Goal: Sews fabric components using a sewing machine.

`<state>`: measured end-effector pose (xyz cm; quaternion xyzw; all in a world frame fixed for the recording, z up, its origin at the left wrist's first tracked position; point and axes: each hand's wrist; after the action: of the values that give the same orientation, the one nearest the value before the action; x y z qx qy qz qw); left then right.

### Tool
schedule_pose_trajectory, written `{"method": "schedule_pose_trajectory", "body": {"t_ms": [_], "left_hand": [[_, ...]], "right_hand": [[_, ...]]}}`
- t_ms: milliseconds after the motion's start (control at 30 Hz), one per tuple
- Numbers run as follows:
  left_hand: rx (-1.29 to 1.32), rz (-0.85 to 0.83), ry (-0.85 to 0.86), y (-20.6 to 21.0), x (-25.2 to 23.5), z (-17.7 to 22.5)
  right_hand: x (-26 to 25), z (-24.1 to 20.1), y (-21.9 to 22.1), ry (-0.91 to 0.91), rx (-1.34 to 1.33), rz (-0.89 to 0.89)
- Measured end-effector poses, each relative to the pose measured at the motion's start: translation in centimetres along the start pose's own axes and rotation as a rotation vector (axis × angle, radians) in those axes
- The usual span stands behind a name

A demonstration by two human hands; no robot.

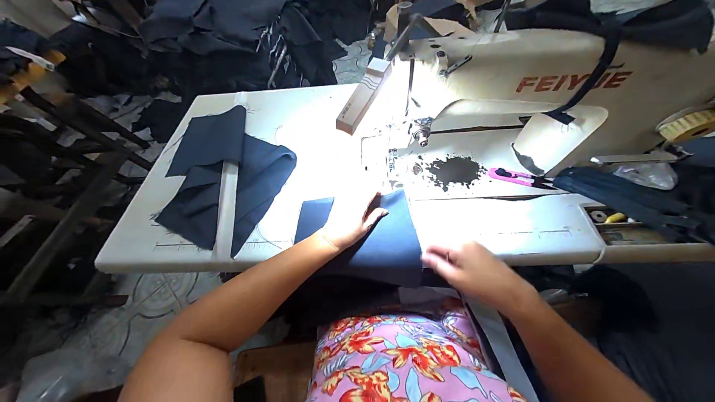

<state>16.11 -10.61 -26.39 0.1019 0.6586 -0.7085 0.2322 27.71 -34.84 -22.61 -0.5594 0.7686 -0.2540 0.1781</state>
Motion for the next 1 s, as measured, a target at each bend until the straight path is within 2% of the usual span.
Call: {"method": "schedule_pose_trajectory", "body": {"t_ms": [67,133,233,400,600,667,800,1000], "left_hand": [[-0.038,0.075,0.012,0.2,0.2,0.2],[-0.032,0.089,0.013,0.1,0.1,0.3],[0.03,0.06,0.02,0.0,-0.2,0.1],[0.077,-0.003,0.043,-0.5,-0.5,-0.6],[0.422,-0.25,-0.093,-2.4,-1.8,-1.7],[0.525,-0.235,-0.162,-2.6,-2.3,-1.8],[0.51,-0.224,-0.276,-3.4,-2.9,-1.9],[0.579,-0.187,-0.265,-3.7,-2.8,-2.3]], "right_hand": [[-3.1,0.9,-0.2,-0.19,0.084,0.288],[-6.3,2.0,-0.2,-0.242,0.112,0.361],[-9.3,2.3,0.0,-0.221,0.108,0.291],[-10.3,2.3,0.2,-0.262,0.17,0.17],[-9.4,1.8,0.0,-0.25,0.004,0.28],[-9.1,1.5,-0.4,-0.245,-0.08,0.297],[-9.4,1.0,-0.7,-0.22,-0.166,0.325],[-9.7,0.5,-0.4,-0.187,-0.229,0.391]]}}
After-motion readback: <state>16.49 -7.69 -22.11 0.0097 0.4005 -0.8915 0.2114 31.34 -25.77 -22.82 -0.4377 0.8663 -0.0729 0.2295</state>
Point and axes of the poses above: each hand's wrist, its own x-axis away from the middle knuckle, its own y-axis out of the palm, z = x × y, and after that the axes turned 14 degrees about -x, right-handed
